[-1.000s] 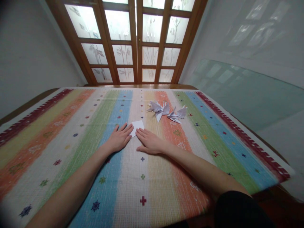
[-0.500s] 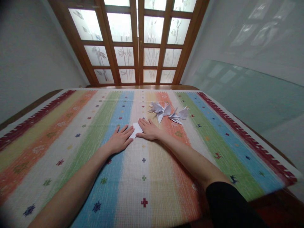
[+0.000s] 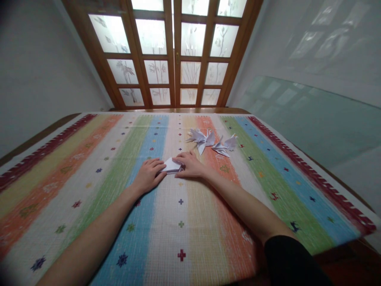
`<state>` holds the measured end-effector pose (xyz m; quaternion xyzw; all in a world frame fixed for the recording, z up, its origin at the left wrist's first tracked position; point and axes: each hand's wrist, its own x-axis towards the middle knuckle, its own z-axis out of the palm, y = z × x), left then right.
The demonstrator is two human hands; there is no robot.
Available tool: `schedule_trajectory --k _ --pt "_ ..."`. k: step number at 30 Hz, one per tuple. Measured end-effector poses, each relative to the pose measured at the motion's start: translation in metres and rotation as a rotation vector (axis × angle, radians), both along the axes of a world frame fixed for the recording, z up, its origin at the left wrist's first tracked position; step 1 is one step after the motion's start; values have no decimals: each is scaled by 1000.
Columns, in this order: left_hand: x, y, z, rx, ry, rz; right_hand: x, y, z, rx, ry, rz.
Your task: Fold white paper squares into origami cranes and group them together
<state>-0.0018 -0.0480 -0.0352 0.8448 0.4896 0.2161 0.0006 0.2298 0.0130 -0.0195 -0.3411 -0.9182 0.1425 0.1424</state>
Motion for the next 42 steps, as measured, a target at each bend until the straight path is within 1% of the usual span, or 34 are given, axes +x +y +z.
schedule_trajectory --k 4,7,11,13,15,18,22,24,27,29,30,31,34,36,39,42 --pt "-2 3 -1 25 -85 -5 3 -13 -1 81 79 27" --pt "-3 4 0 16 -116 -7 0 -16 -3 112 127 4" --pt "-3 4 2 26 -124 27 -6 -15 -8 140 120 -48" --pt "-4 3 3 19 -124 36 -7 -16 -8 161 101 -43" --pt "-4 3 4 -9 -123 15 -8 -19 -7 187 89 -9" --pt "-5 3 4 -50 -123 -38 -6 -24 -6 229 91 78" --pt "-5 4 2 -33 -126 -81 -5 -28 -9 248 73 199" --pt "-5 4 1 -15 -132 -99 -6 -31 -10 244 72 224" --pt "-6 4 0 13 -133 -111 -9 -37 -10 207 92 219" --pt "-6 4 -1 35 -110 -105 -10 -41 -9 153 123 182" --pt "-7 4 -1 44 -92 -100 -11 -41 -8 122 153 138" --pt "-7 4 -1 52 -73 -95 -11 -40 -8 95 196 74" --pt "-6 4 -2 57 -32 -83 -11 -32 -7 23 337 -174" --pt "-6 3 -2 60 -25 -65 -11 -24 -7 -76 384 -290" --pt "-4 3 -1 66 -8 -40 -13 -17 -7 -210 400 -369" --pt "-3 3 -1 66 18 -16 -17 -17 -7 -203 427 -400"
